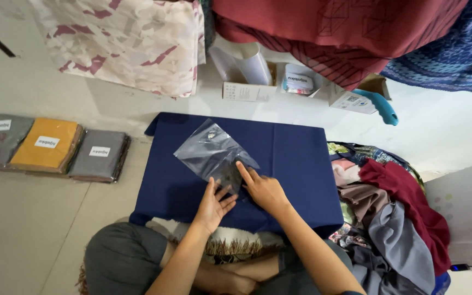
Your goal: The person uses a lint roller to clean a black garment, folds the item, places it into a clear plastic bag, seals the bag with a small white label, and then repeats the process with a brown piece of fabric.
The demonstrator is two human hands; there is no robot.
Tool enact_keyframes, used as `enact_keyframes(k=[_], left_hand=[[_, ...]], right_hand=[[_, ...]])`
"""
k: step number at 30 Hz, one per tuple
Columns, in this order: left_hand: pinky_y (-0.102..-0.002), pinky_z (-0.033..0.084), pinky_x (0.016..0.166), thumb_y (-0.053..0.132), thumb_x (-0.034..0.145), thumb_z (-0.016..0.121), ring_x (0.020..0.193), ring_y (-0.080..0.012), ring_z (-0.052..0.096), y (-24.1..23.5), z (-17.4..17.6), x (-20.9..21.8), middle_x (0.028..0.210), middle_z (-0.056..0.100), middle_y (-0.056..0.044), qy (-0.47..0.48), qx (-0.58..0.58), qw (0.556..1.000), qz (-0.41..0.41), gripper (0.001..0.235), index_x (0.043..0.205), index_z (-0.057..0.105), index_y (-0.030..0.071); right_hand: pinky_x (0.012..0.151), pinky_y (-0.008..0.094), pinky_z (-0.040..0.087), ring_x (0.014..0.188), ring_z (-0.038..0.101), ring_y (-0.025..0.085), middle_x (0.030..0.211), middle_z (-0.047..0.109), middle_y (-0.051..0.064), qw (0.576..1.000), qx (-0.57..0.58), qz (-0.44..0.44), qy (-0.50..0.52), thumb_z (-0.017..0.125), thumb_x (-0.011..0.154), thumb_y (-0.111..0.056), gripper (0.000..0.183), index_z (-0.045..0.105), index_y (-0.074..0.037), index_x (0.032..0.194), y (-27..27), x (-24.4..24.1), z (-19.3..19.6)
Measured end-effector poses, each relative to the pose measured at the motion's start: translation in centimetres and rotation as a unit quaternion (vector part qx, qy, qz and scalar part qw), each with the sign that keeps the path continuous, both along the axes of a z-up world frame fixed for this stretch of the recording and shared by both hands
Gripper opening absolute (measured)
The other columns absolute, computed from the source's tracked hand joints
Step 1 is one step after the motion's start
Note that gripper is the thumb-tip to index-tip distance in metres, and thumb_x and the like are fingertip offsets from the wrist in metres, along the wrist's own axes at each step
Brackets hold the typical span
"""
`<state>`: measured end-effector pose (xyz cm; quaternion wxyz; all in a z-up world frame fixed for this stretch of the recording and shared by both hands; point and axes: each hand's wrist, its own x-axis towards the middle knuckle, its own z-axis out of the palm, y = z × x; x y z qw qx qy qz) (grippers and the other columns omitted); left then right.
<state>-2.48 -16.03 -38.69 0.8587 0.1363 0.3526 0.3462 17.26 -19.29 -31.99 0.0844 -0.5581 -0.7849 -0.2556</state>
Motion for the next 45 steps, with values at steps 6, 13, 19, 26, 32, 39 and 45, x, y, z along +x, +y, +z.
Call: enact_keyframes(k=[6, 13, 19, 26, 32, 39, 45], left_hand=[[-0.049, 0.04, 0.116, 0.072, 0.093, 0.052, 0.141, -0.0438, 0.047, -0.2, -0.7, -1.0, 0.164, 0.034, -0.016, 0.008, 0.01, 1.0, 0.028, 0.087, 0.161, 0.023, 0.027], [-0.048, 0.041, 0.115, 0.069, 0.096, 0.05, 0.14, -0.0425, 0.049, -0.3, -0.2, -1.7, 0.164, 0.035, -0.016, 0.018, 0.022, 0.999, 0.025, 0.084, 0.163, 0.023, 0.025], [-0.048, 0.042, 0.114, 0.067, 0.097, 0.05, 0.139, -0.0433, 0.05, -0.2, -0.7, -1.6, 0.163, 0.036, -0.016, 0.02, 0.024, 0.999, 0.026, 0.083, 0.163, 0.024, 0.025], [-0.049, 0.037, 0.118, 0.062, 0.101, 0.048, 0.142, -0.0431, 0.046, -1.0, 2.0, -1.5, 0.164, 0.035, -0.017, 0.037, 0.042, 0.998, 0.025, 0.076, 0.162, 0.027, 0.021], [-0.05, 0.036, 0.119, 0.057, 0.103, 0.046, 0.143, -0.0447, 0.044, -0.8, 0.1, -1.7, 0.165, 0.032, -0.018, 0.043, 0.043, 0.998, 0.027, 0.073, 0.162, 0.027, 0.02], [-0.058, 0.035, 0.117, 0.057, 0.102, 0.049, 0.138, -0.0496, 0.048, -0.6, 0.6, -2.1, 0.161, 0.038, -0.02, 0.072, 0.038, 0.996, 0.028, 0.076, 0.163, 0.023, 0.019], [-0.045, 0.056, 0.095, 0.03, 0.091, 0.077, 0.109, -0.0361, 0.068, -0.4, 1.8, -1.1, 0.135, 0.047, -0.02, 0.466, 0.371, 0.779, 0.196, 0.081, 0.155, 0.031, 0.011]], right_hand=[[0.085, 0.043, 0.057, 0.099, 0.073, 0.034, 0.125, 0.067, 0.013, 0.993, -0.051, -0.012, 0.101, 0.073, 0.082, -0.055, 0.094, 0.039, -0.013, 0.159, -1.1, -0.1, 0.9], [0.117, 0.049, 0.033, 0.139, 0.05, 0.035, 0.14, 0.061, 0.014, 0.981, 0.009, -0.021, 0.194, 0.073, 0.088, -0.053, 0.081, 0.052, -0.005, 0.149, -5.3, -0.1, -0.4], [0.12, 0.052, 0.025, 0.126, 0.064, 0.029, 0.112, 0.079, 0.006, 0.91, -0.164, 0.125, 0.36, 0.047, 0.106, -0.03, 0.037, 0.078, -0.011, 0.111, -5.0, 3.0, -1.7], [0.117, 0.053, 0.034, 0.14, 0.048, 0.04, 0.149, 0.055, 0.018, 0.937, -0.212, 0.168, 0.223, 0.047, 0.105, -0.032, 0.049, 0.054, -0.004, 0.145, -1.2, 1.6, -0.1], [0.121, 0.064, 0.015, 0.153, 0.021, 0.042, 0.167, 0.033, 0.007, 0.944, -0.267, 0.168, 0.097, 0.031, 0.108, -0.049, 0.059, 0.034, -0.023, 0.161, 0.2, 0.4, -2.1], [0.122, 0.065, 0.008, 0.155, 0.019, 0.039, 0.164, 0.039, 0.003, 0.938, -0.27, 0.202, 0.073, 0.025, 0.107, -0.053, 0.063, 0.034, -0.021, 0.161, 0.5, 0.9, -3.2], [0.121, 0.058, 0.021, 0.145, 0.043, 0.035, 0.156, 0.051, 0.007, 0.957, -0.182, 0.189, 0.126, 0.037, 0.108, -0.05, 0.054, 0.057, -0.017, 0.146, -0.9, 2.5, -3.2]])
